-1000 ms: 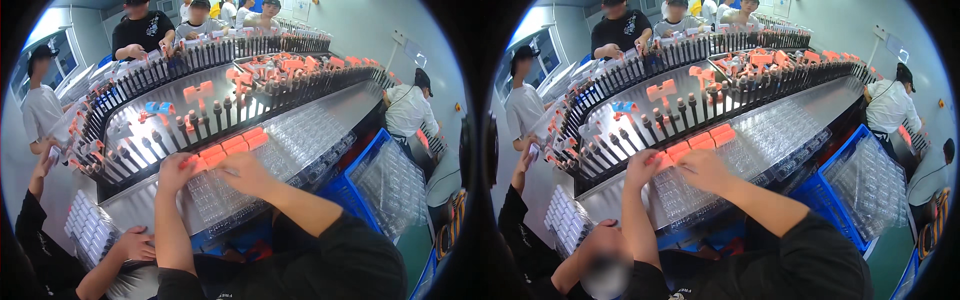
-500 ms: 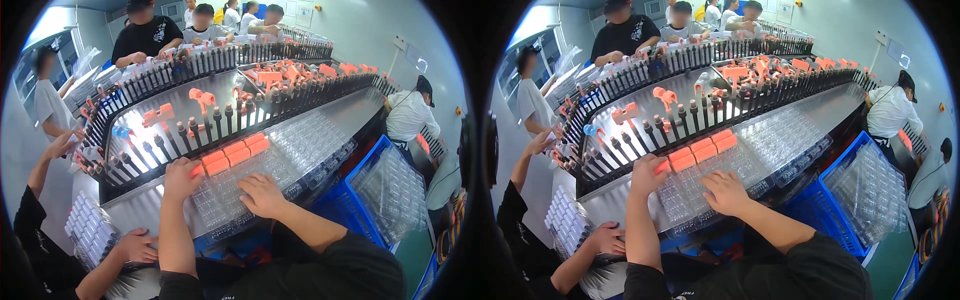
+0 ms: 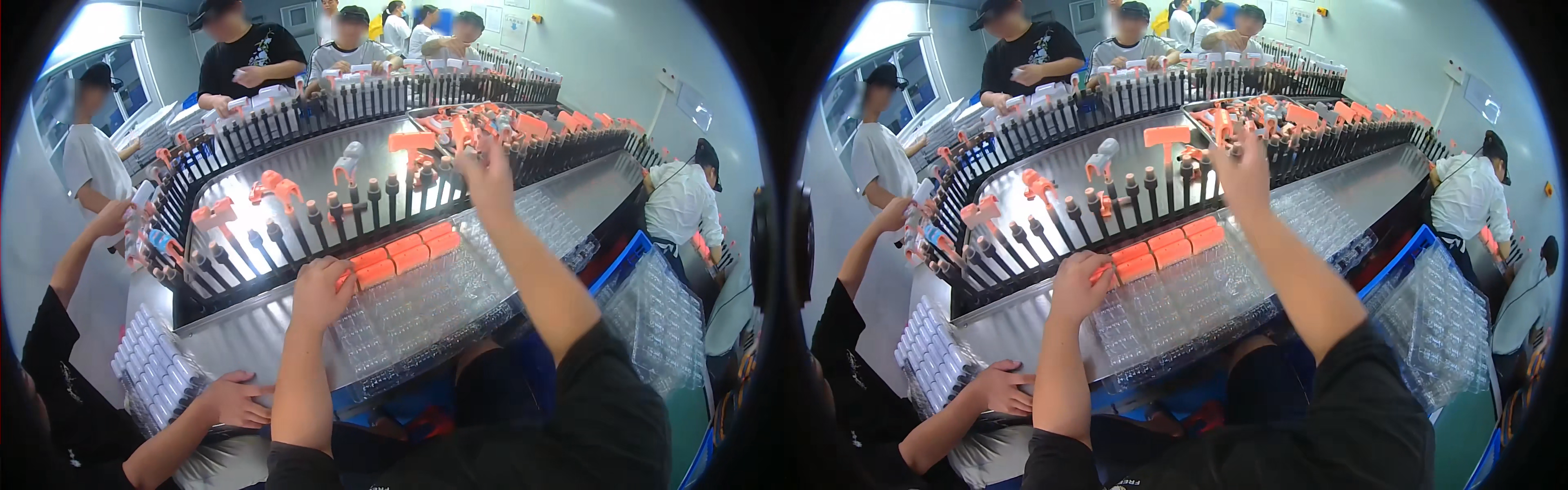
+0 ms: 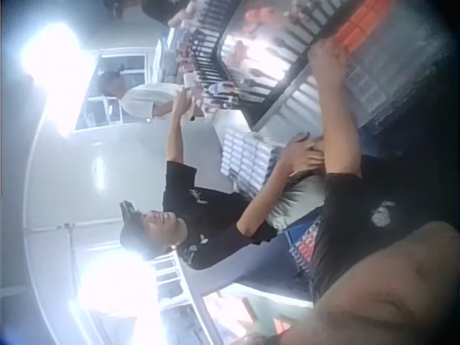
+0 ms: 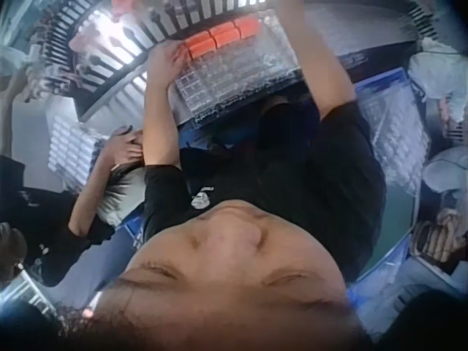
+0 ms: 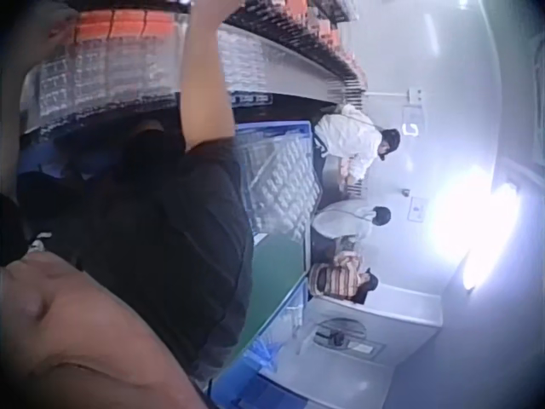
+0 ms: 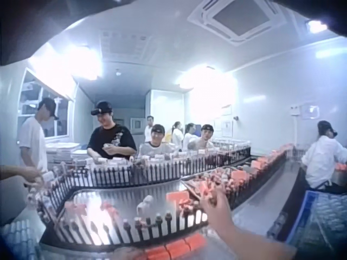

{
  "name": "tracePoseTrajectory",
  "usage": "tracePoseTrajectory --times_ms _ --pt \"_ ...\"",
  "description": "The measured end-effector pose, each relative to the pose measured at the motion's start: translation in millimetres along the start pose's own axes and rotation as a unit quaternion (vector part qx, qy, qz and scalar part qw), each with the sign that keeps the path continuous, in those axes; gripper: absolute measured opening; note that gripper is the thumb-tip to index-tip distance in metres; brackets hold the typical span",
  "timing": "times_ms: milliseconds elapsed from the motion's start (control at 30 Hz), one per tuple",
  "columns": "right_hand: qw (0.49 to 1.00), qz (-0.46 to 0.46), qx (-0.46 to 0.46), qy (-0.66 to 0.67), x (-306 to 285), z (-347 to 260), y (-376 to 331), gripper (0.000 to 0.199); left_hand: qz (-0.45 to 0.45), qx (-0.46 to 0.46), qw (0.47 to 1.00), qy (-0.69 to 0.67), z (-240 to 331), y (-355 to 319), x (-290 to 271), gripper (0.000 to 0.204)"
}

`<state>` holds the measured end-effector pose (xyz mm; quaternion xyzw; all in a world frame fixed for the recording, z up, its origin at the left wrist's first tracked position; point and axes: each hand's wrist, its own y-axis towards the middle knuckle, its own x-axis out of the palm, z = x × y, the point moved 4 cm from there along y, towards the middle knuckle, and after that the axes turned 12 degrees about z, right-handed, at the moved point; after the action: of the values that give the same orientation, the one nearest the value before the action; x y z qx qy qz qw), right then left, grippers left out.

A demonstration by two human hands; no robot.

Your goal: Placing plastic components into plastic trays on a factory assembly line.

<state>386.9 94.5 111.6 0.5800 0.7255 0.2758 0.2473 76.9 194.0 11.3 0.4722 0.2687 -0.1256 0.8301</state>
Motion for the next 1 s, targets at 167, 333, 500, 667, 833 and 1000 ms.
tracePoseTrajectory --times_ms 167,333,500,667,833,1000 --pt "0.894 -0.412 0.105 -0.142 76 -2 94 0.031 0.019 0.025 0.999 -0.014 5 3 -3 0.015" --pt "0.821 -0.395 -0.295 -0.287 73 -59 76 0.044 0.046 0.01 0.998 -0.031 15 3 -7 0.015" --pt "0.907 -0.328 -0.262 0.02 19 -109 -12 0.034 0.116 -0.286 0.922 -0.235 19 19 -5 0.041" --pt "0.846 -0.43 -0.303 -0.083 -7 -44 -99 0.039 0.151 -0.217 0.964 0.025 29 124 -24 0.062" --pt "0.847 -0.45 -0.275 -0.062 25 -28 -143 0.039 -0.043 -0.156 0.978 0.134 -6 169 -74 0.04" --pt "0.84 -0.454 -0.292 -0.053 44 -14 -168 0.039 -0.044 -0.114 0.928 0.351 -8 149 -97 0.039"
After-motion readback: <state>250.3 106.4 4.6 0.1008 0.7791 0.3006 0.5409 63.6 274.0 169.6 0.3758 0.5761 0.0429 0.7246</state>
